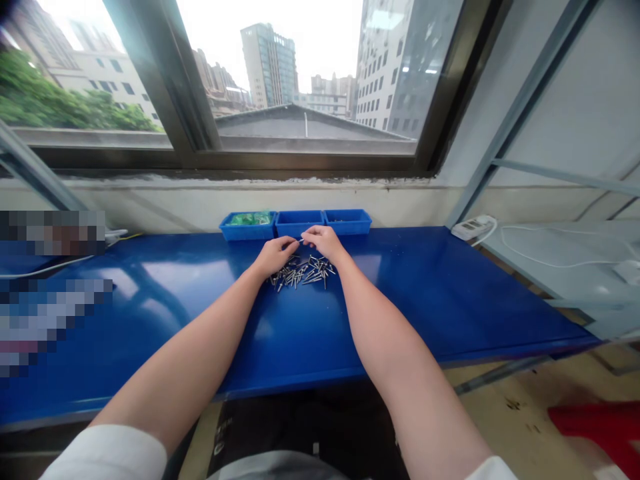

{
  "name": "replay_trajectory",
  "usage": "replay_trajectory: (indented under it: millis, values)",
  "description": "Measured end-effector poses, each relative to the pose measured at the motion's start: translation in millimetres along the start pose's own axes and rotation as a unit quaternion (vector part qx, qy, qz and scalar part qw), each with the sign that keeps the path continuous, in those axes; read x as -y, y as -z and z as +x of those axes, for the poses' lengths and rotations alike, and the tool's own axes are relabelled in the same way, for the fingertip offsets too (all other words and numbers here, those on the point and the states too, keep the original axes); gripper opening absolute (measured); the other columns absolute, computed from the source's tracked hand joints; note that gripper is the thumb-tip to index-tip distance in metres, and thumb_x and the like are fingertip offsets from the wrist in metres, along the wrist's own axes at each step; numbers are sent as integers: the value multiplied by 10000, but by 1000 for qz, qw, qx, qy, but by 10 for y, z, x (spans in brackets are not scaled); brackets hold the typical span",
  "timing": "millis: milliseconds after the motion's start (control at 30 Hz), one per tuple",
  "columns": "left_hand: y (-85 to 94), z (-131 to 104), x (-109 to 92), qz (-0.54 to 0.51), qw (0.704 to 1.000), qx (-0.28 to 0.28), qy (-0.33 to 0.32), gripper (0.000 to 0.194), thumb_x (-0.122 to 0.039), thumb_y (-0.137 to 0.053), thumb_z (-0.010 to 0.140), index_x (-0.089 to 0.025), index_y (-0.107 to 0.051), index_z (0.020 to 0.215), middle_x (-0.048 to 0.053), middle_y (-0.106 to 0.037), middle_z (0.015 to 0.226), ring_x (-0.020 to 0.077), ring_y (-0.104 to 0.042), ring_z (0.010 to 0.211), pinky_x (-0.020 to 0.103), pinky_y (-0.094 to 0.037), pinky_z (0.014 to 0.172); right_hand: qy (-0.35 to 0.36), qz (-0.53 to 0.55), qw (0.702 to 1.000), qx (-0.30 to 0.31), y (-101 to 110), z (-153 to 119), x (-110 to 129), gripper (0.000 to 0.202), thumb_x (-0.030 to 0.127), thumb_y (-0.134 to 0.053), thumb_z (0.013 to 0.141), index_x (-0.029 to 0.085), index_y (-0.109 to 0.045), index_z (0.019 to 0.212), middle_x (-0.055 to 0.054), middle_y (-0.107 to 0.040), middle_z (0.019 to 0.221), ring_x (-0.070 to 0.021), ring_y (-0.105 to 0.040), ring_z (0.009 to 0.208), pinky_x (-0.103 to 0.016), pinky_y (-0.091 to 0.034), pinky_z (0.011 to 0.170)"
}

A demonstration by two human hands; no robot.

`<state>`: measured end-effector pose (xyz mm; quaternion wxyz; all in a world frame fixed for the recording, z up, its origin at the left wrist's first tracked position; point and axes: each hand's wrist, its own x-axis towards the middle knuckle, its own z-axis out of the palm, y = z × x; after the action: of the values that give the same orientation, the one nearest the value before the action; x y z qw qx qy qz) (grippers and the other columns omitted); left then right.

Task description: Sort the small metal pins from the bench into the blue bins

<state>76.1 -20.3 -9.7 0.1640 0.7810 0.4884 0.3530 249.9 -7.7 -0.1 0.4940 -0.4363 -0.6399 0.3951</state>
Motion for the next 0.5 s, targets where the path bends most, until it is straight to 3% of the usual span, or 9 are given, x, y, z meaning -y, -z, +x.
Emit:
replay_trajectory:
  millis: [133, 267, 500]
  values:
    - [-15, 37, 41, 14, 998, -59, 35, 355, -427, -479, 855, -182, -646, 1052, 71, -670, 1095, 211, -592, 1032, 312, -432, 929, 22, -19, 996, -83, 93, 44, -43, 210, 333, -598, 657, 158, -650, 761, -37, -680, 753, -154, -582, 684, -265, -459, 636]
    - [-8, 54, 55, 24, 997, -54, 55, 338, -395, -446, 874, -183, -633, 1059, 78, -656, 1121, 211, -579, 1071, 326, -421, 958, 28, -136, 979, -151, 213, 60, -80, 298, 263, -528, 666, 153, -686, 893, -49, -696, 876, -201, -609, 815, -320, -474, 768]
    - [-16, 50, 67, 11, 996, -41, 77, 346, -393, -480, 861, -179, -610, 1099, 82, -661, 1128, 211, -586, 1072, 321, -429, 952, 27, -356, 919, -171, 311, 70, -141, 538, 240, -525, 685, 155, -599, 1211, -97, -564, 1282, -290, -455, 1178, -438, -346, 1007]
